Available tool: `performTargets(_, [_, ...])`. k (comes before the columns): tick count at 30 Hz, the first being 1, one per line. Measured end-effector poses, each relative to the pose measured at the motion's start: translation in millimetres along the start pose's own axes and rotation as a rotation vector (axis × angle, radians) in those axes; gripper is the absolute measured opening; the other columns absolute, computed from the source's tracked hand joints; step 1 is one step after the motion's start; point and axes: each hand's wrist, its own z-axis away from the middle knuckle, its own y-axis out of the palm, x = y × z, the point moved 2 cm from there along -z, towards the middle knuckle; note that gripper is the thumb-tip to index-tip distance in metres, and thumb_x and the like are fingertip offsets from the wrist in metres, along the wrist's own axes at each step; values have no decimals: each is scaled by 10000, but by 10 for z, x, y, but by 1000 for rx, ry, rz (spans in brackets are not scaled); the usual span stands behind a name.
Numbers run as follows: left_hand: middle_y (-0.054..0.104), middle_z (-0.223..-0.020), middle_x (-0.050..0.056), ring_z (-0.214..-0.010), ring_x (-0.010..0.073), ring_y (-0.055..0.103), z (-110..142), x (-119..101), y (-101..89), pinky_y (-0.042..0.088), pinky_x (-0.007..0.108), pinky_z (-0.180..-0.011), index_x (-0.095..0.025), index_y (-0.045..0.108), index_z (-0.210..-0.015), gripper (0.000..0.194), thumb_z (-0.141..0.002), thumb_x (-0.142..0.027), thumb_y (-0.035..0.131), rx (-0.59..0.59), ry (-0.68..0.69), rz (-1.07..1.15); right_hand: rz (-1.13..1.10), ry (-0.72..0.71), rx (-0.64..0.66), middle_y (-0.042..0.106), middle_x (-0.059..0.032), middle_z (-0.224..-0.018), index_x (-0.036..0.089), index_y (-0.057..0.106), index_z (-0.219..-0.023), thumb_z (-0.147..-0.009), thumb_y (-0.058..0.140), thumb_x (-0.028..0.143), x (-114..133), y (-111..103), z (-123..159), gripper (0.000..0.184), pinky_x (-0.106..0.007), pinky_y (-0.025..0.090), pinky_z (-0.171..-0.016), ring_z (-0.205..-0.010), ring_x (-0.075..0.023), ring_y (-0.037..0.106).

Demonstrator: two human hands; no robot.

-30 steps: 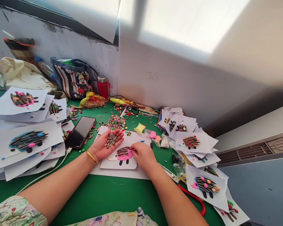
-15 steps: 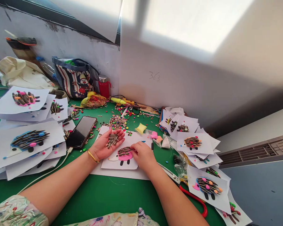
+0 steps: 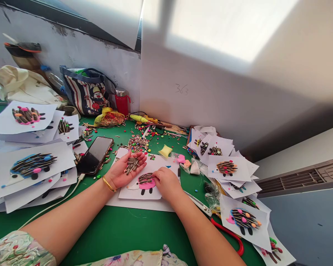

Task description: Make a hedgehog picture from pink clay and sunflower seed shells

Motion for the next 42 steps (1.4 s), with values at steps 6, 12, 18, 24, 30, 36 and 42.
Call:
performTargets(6, [704,-1032,141,-1022,217,680,-2,0,-4,538,388,-945,-105,661,-1025,323,-988,-335,438,0,2,1,38,0,25,676,-43,-916,231,730,-952,-890,585,154,22,-1,-14,175,-280,475,-805,-912,-174,617])
performTargets(12, [702,-1045,139,-1024,218,680,-4,1,-6,534,388,-951,-100,658,-1027,323,-987,-332,437,-6,3,-1,23,-8,3,673,-44,-914,236,729,-947,-901,573,167,12,19,-7,177,-277,480,-801,-912,-172,616])
performTargets(18, [701,-1055,140,-1026,222,677,5,-1,5,534,387,-947,-100,661,-1023,333,-988,-341,433,5,0,4,-15,-6,-22,666,-45,-924,230,710,-979,-878,591,162,29,-9,26,171,-282,481,-796,-914,-177,607])
performTargets(24, [703,-1045,138,-1022,219,679,7,-3,5,534,388,-947,-107,661,-1018,331,-990,-341,429,-4,-2,2,3,-1,4,668,-43,-908,219,710,-935,-893,573,161,32,-17,24,154,-278,474,-800,-901,-175,609])
performTargets(30, [701,-1045,137,-1027,219,676,1,2,1,529,387,-956,-97,660,-1018,334,-988,-344,437,-5,7,-4,44,5,18,675,-48,-925,213,720,-946,-909,567,174,21,7,7,162,-278,474,-812,-921,-177,615])
performTargets(36, [701,-1034,130,-1022,218,675,5,2,9,529,385,-955,-91,662,-1016,344,-993,-342,427,-8,4,-7,63,-10,17,672,-47,-918,210,727,-952,-912,570,171,41,9,1,167,-276,479,-809,-911,-172,612])
performTargets(42, [700,-1042,131,-1027,220,673,-4,0,-8,529,386,-956,-91,662,-1015,350,-994,-347,424,1,0,-5,55,-24,2,672,-55,-915,207,736,-958,-902,580,166,27,26,4,170,-291,487,-812,-901,-180,615])
